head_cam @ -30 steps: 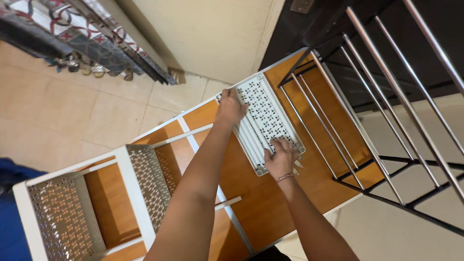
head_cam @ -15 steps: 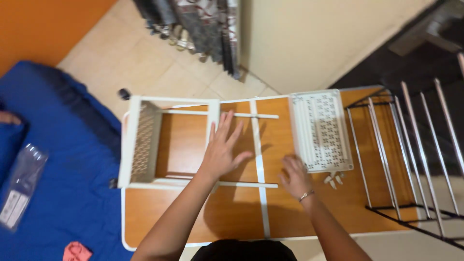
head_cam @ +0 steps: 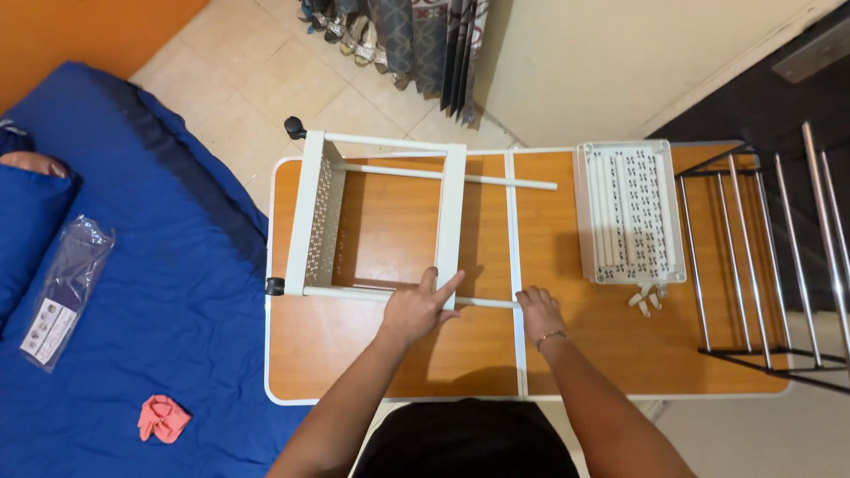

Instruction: The person assembles a white plastic shelving unit by inserting vertical poles into a perforated base and attaching horizontal crossbars. The person repeatedly adjusts and repositions the poles and crossbars to fit them into the frame. The assembly remains incomplete by the end of the clip.

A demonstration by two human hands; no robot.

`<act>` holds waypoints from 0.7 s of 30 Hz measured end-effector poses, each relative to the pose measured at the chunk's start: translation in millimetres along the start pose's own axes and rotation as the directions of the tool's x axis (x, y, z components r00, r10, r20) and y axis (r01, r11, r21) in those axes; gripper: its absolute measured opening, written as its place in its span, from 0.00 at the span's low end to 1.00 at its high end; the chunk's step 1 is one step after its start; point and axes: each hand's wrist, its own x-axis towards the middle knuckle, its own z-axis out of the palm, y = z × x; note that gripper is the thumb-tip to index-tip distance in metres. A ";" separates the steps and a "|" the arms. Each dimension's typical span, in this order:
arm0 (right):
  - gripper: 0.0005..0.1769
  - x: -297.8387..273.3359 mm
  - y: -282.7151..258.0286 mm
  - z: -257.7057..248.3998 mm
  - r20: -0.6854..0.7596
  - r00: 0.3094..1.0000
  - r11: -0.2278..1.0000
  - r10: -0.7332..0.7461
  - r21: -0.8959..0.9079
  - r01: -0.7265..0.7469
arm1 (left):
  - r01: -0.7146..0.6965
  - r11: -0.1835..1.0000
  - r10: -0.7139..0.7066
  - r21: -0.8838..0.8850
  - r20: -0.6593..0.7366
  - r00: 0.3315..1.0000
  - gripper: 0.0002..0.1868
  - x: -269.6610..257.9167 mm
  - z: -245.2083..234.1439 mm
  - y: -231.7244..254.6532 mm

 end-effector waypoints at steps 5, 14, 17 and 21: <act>0.18 -15.6 4.7 -32.0 -0.103 0.994 0.998 -0.033 0.054 0.038 | -0.023 0.999 0.023 -0.046 -0.004 1.000 0.48 -3.0 -22.2 12.4; 0.11 -71.0 4.4 -158.0 -0.430 0.880 0.917 -0.201 0.233 0.323 | 0.002 0.994 -0.007 -0.107 -0.050 0.999 0.46 24.6 -149.6 20.1; 0.10 -65.3 6.6 -194.9 -0.419 0.887 0.920 -0.192 0.239 0.311 | -0.019 0.996 0.010 -0.090 -0.100 0.995 0.40 53.2 -183.0 14.3; 0.11 -41.2 7.0 -226.4 -0.522 0.812 0.909 -0.262 0.150 0.389 | 0.080 0.982 -0.083 -0.173 -0.008 0.997 0.38 108.7 -209.8 -5.2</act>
